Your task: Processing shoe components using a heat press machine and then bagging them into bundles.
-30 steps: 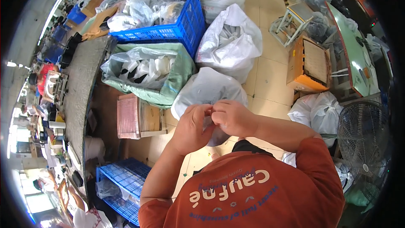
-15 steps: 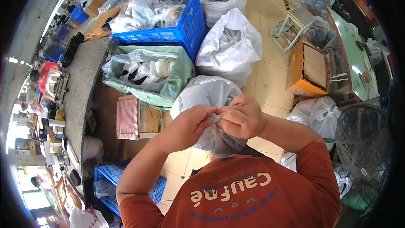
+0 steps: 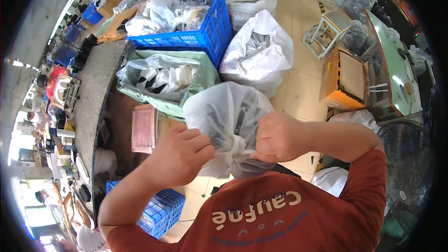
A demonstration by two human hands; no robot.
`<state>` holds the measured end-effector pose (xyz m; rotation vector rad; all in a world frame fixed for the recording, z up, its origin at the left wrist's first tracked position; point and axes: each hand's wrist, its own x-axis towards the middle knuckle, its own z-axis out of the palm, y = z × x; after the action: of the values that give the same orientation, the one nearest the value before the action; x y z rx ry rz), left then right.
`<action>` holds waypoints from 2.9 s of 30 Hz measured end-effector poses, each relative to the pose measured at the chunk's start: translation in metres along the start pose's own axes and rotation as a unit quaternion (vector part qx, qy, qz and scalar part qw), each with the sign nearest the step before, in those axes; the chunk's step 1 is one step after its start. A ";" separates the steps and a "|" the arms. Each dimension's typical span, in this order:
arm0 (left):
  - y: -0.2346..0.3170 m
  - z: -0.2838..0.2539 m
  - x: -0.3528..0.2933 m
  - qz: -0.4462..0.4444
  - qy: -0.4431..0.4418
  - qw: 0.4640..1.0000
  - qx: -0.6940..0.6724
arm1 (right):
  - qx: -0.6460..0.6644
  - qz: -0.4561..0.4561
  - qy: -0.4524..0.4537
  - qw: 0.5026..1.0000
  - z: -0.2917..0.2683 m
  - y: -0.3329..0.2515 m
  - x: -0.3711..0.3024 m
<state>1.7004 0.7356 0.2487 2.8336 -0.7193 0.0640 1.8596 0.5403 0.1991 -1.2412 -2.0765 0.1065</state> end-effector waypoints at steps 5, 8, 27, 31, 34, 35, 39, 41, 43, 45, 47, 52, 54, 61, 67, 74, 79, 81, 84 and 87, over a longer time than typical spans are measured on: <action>-0.013 0.028 -0.004 -0.157 0.134 0.904 -0.374 | 0.245 0.194 0.068 0.947 0.018 0.007 -0.010; -0.007 0.026 0.001 -0.138 0.178 0.736 -0.639 | 0.436 0.148 0.202 0.864 0.014 -0.007 0.002; -0.001 0.026 0.005 -0.054 0.061 0.838 -0.540 | 0.349 0.256 0.050 0.900 -0.009 -0.010 -0.002; -0.060 0.080 0.020 -0.300 0.038 0.640 -0.707 | 0.607 0.411 0.222 0.643 0.047 0.061 -0.017; -0.083 0.128 0.019 -0.302 0.102 0.542 -0.778 | 0.677 0.407 0.230 0.568 0.074 0.102 -0.028; -0.087 0.137 0.021 -0.303 0.104 0.542 -0.777 | 0.699 0.403 0.233 0.543 0.079 0.113 -0.033; -0.096 0.167 0.034 -0.319 0.171 0.483 -0.797 | 0.695 0.419 0.243 0.532 0.093 0.148 -0.050; -0.100 0.173 0.039 -0.313 0.182 0.488 -0.794 | 0.685 0.405 0.252 0.550 0.094 0.158 -0.053; -0.100 0.178 0.043 -0.316 0.188 0.485 -0.793 | 0.693 0.400 0.242 0.549 0.093 0.167 -0.058; -0.097 0.181 0.047 -0.320 0.192 0.481 -0.793 | 0.701 0.395 0.231 0.547 0.092 0.174 -0.063; -0.095 0.182 0.049 -0.322 0.195 0.483 -0.791 | 0.694 0.412 0.235 0.542 0.091 0.177 -0.065; -0.097 0.187 0.034 -0.308 0.202 0.768 -0.524 | 0.706 0.420 0.216 0.528 0.096 0.178 -0.065; -0.084 0.184 0.035 -0.251 0.133 0.944 -0.168 | 0.708 0.416 0.205 0.532 0.101 0.175 -0.069; -0.049 0.236 -0.014 -0.328 0.129 0.921 -0.167 | 0.639 0.463 0.040 0.612 0.153 0.137 -0.025; 0.011 0.293 -0.119 -0.618 0.218 0.700 -0.284 | 0.474 0.555 0.217 0.648 0.213 0.210 -0.115; 0.089 0.313 -0.217 -0.775 0.340 0.418 -0.331 | 0.017 0.507 -0.163 0.846 0.377 0.266 -0.147; 0.091 0.306 -0.206 -0.762 0.398 0.427 -0.281 | -0.294 0.263 0.011 0.919 0.428 0.304 -0.170; 0.087 0.296 -0.197 -0.733 0.501 0.307 -0.344 | -0.168 0.206 -0.420 0.867 0.422 0.301 -0.203; 0.067 0.278 -0.180 -0.688 0.534 0.305 -0.385 | -0.090 0.226 -0.435 0.867 0.400 0.249 -0.229; 0.034 0.279 -0.155 -0.629 0.560 0.319 -0.434 | -0.017 0.353 -0.456 0.817 0.356 0.185 -0.228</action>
<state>1.5452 0.7173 -0.0309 0.9302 1.3416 0.8621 1.8480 0.5547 -0.2617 -2.2258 -2.1774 1.2210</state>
